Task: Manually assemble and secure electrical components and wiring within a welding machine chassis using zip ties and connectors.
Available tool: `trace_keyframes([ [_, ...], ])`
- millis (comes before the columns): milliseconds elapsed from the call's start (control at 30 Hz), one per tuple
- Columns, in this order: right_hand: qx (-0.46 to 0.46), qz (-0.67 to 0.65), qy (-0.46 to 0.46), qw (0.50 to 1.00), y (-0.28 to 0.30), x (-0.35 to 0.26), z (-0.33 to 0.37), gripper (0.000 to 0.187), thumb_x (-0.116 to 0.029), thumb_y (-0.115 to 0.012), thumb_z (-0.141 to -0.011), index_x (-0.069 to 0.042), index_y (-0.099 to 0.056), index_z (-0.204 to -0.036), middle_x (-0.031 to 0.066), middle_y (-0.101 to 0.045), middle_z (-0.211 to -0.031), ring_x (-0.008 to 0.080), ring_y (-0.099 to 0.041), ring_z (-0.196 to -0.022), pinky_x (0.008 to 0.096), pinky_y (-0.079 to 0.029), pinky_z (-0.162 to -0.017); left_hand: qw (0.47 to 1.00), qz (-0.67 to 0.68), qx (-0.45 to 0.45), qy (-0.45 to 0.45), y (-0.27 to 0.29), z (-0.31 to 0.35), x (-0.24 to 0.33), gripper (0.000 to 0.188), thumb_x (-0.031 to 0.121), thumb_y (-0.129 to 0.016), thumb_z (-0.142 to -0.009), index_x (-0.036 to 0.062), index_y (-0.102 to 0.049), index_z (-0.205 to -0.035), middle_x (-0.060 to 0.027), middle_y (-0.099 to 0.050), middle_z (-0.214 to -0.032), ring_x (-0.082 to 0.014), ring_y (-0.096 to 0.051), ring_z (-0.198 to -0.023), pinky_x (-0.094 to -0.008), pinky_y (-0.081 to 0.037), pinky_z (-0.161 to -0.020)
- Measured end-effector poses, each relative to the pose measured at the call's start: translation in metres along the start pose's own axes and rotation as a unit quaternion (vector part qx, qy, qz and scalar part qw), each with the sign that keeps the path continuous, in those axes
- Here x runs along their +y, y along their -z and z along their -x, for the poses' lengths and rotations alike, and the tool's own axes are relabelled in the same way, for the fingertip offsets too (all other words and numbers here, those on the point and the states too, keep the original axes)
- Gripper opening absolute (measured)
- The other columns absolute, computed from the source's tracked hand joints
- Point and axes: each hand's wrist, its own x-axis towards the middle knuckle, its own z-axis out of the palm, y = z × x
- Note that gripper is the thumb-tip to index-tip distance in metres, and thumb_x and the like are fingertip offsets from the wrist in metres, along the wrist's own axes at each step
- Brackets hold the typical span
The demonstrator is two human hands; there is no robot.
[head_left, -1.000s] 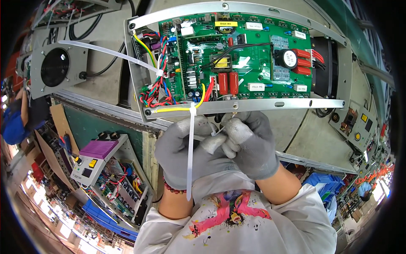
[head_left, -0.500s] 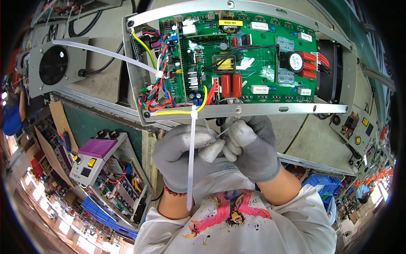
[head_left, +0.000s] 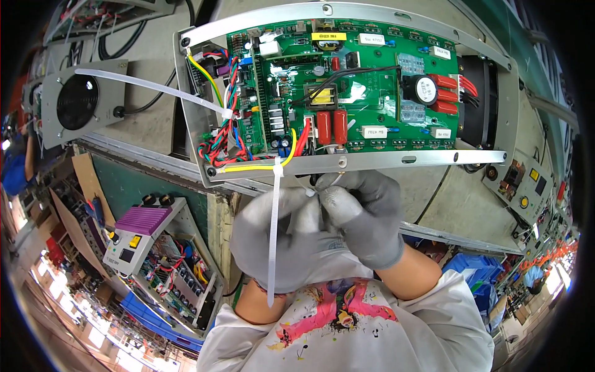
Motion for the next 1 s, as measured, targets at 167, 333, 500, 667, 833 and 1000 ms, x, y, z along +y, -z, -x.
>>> trace_keyframes([
  [167,0.0,0.027,-0.033,0.999,-0.003,-0.004,0.01,0.016,-0.013,-0.06,-0.088,0.002,-0.064,-0.09,0.0064,-0.064,-0.085,0.0116,-0.058,-0.077,0.0277,-0.048,-0.069,0.989,0.11,-0.041,-0.092,0.003,0.016,-0.002,0.039,-0.002,-0.071,-0.078,0.0005,-0.05,-0.11,-0.0137,-0.065,-0.087,-0.0187,-0.066,-0.07,-0.0267,-0.052,-0.062],
  [333,-0.022,0.054,-0.042,0.997,-0.001,-0.004,0.005,0.016,-0.013,-0.061,-0.089,0.002,-0.066,-0.09,0.0059,-0.065,-0.081,0.0111,-0.059,-0.077,0.0278,-0.049,-0.069,0.99,0.075,-0.121,-0.004,0.017,0.018,-0.008,0.04,0.003,-0.073,-0.078,0.0007,-0.049,-0.11,-0.0139,-0.063,-0.091,-0.0192,-0.064,-0.078,-0.0286,-0.052,-0.067],
  [500,0.009,0.072,-0.103,0.992,0.0,-0.005,0.003,0.019,-0.016,-0.06,-0.092,0.002,-0.066,-0.09,0.002,-0.061,-0.07,0.0057,-0.053,-0.061,0.0229,-0.042,-0.054,0.984,0.114,-0.049,0.129,0.017,0.005,-0.028,0.024,-0.001,-0.063,-0.083,-0.0019,-0.056,-0.106,-0.0097,-0.06,-0.091,-0.0154,-0.058,-0.081,-0.0271,-0.047,-0.072],
  [667,-0.003,0.053,-0.099,0.994,0.003,-0.008,0.001,0.019,-0.016,-0.06,-0.091,0.003,-0.066,-0.09,0.0016,-0.06,-0.068,0.0048,-0.049,-0.057,0.0223,-0.039,-0.051,0.991,0.108,-0.023,0.079,0.0,0.003,-0.042,0.027,-0.003,-0.062,-0.082,-0.0033,-0.06,-0.109,-0.0094,-0.061,-0.089,-0.0158,-0.058,-0.078,-0.028,-0.046,-0.068],
  [833,-0.043,0.15,-0.004,0.988,0.005,-0.011,-0.009,0.02,-0.014,-0.061,-0.089,0.005,-0.066,-0.085,0.0046,-0.062,-0.07,0.0095,-0.054,-0.064,0.0269,-0.045,-0.058,0.978,-0.111,0.008,-0.173,-0.006,-0.005,-0.049,0.033,-0.01,-0.067,-0.074,0.0,-0.066,-0.106,-0.0138,-0.063,-0.092,-0.0234,-0.06,-0.077,-0.0332,-0.047,-0.066],
  [1000,-0.077,0.137,-0.046,0.987,0.007,-0.016,-0.014,0.025,-0.017,-0.062,-0.089,0.007,-0.066,-0.082,0.0069,-0.064,-0.073,0.0137,-0.059,-0.071,0.0287,-0.048,-0.066,0.949,-0.17,0.026,-0.265,-0.005,-0.019,-0.061,0.019,-0.001,-0.073,-0.073,0.0017,-0.066,-0.091,-0.0144,-0.064,-0.084,-0.0301,-0.063,-0.072,-0.0365,-0.053,-0.067],
])
